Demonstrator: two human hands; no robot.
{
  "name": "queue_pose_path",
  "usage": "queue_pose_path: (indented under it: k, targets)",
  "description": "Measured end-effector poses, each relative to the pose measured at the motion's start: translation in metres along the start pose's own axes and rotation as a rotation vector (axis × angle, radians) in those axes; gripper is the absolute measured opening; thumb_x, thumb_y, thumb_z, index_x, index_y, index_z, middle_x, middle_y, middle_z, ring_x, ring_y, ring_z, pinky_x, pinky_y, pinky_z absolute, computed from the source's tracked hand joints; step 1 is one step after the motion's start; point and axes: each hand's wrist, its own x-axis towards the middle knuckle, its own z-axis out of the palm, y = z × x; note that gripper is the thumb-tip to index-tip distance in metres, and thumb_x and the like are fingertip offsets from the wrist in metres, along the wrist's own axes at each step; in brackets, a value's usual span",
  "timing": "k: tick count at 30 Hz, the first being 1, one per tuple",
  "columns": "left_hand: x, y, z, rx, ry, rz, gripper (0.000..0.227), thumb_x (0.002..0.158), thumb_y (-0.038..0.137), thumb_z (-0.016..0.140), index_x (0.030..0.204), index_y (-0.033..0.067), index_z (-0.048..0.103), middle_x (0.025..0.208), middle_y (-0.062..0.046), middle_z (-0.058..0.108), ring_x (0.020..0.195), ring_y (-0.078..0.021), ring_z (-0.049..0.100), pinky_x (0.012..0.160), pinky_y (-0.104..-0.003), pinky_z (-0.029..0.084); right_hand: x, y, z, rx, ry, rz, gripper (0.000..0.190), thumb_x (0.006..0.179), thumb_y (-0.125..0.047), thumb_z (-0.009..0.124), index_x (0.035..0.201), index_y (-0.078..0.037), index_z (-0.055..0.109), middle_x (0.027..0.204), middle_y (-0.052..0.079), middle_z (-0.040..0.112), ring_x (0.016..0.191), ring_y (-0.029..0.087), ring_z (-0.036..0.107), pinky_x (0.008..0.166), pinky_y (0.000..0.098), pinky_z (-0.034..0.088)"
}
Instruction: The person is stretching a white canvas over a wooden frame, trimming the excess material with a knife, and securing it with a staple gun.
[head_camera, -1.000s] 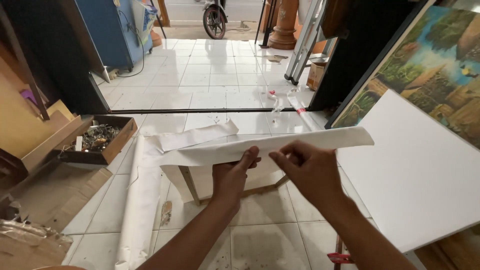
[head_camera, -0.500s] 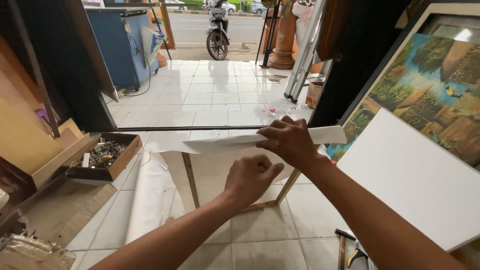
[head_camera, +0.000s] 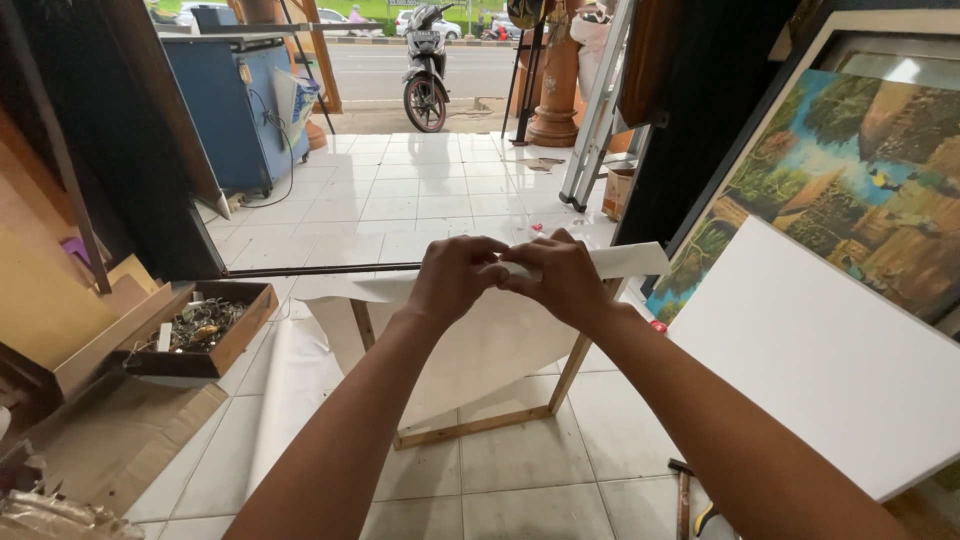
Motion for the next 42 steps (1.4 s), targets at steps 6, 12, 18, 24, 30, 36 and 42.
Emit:
queue_pose_path:
  k: [6,12,18,24,30,36,42]
  targets:
    - [-0.001,0.003,-0.003,0.133,-0.009,0.066,0.034,0.095,0.019,0.090,0.128,0.0157,0.087,0.106,-0.018,0.083,0.103,-0.0361,0.083,0.091,-0.046,0.070,0.002,-0.008,-0.024,0.117,-0.112,0.065,0.037,0.097,-0.032,0.090,0.132,-0.021,0.086,0.116,0.012,0.086,0.112,0.033,0.074,0.096,0.0507,0.061]
    - [0.006,-0.010,0.005,0.307,0.007,0.127,0.036,0.097,0.017,0.089,0.132,0.0139,0.084,0.110,-0.016,0.082,0.105,-0.0317,0.083,0.092,-0.043,0.071,0.001,0.009,0.015,-0.032,0.041,0.027,0.039,0.101,-0.034,0.088,0.138,-0.024,0.083,0.118,0.007,0.087,0.116,0.027,0.075,0.113,0.0535,0.055]
    - [0.030,-0.034,0.021,0.280,0.015,0.057,0.043,0.090,0.022,0.095,0.130,0.0128,0.083,0.109,-0.012,0.083,0.105,-0.0296,0.082,0.090,-0.042,0.071,-0.024,0.006,0.036,-0.372,0.246,-0.037,0.065,0.095,-0.032,0.092,0.154,-0.029,0.065,0.144,0.002,0.079,0.146,0.030,0.064,0.128,0.0804,0.020]
    - [0.053,-0.071,0.039,0.285,-0.058,0.028,0.037,0.094,0.021,0.089,0.130,0.0201,0.083,0.120,-0.013,0.082,0.121,-0.0401,0.077,0.108,-0.056,0.061,-0.161,0.066,0.079,-0.550,0.171,0.225,0.062,0.097,-0.029,0.080,0.154,-0.035,0.059,0.160,-0.003,0.054,0.153,0.027,0.043,0.124,0.0739,0.022]
    - [0.060,-0.089,0.051,0.421,0.057,0.305,0.028,0.094,0.014,0.095,0.121,0.0117,0.088,0.106,-0.010,0.083,0.083,-0.0220,0.075,0.084,-0.040,0.062,-0.344,0.168,0.104,-0.178,-0.313,1.189,0.056,0.099,-0.033,0.070,0.154,-0.030,0.059,0.156,-0.005,0.067,0.137,0.025,0.066,0.106,0.0563,0.055]
    - [0.053,-0.088,0.045,0.394,0.107,0.451,0.033,0.091,0.016,0.102,0.121,0.0067,0.093,0.106,-0.015,0.079,0.084,-0.0280,0.073,0.082,-0.047,0.059,-0.507,0.250,0.136,-0.300,-0.449,1.423,0.056,0.089,-0.038,0.080,0.140,-0.020,0.071,0.136,0.014,0.071,0.122,0.039,0.069,0.096,0.0677,0.057]
    - [0.054,-0.095,0.042,0.406,0.105,0.475,0.032,0.092,0.018,0.104,0.121,0.0089,0.094,0.112,-0.016,0.075,0.082,-0.0259,0.073,0.078,-0.043,0.059,-0.525,0.279,0.145,-0.351,-0.334,1.702,0.076,0.096,-0.056,0.067,0.157,-0.013,0.057,0.154,0.021,0.056,0.141,0.048,0.040,0.106,0.0703,0.042]
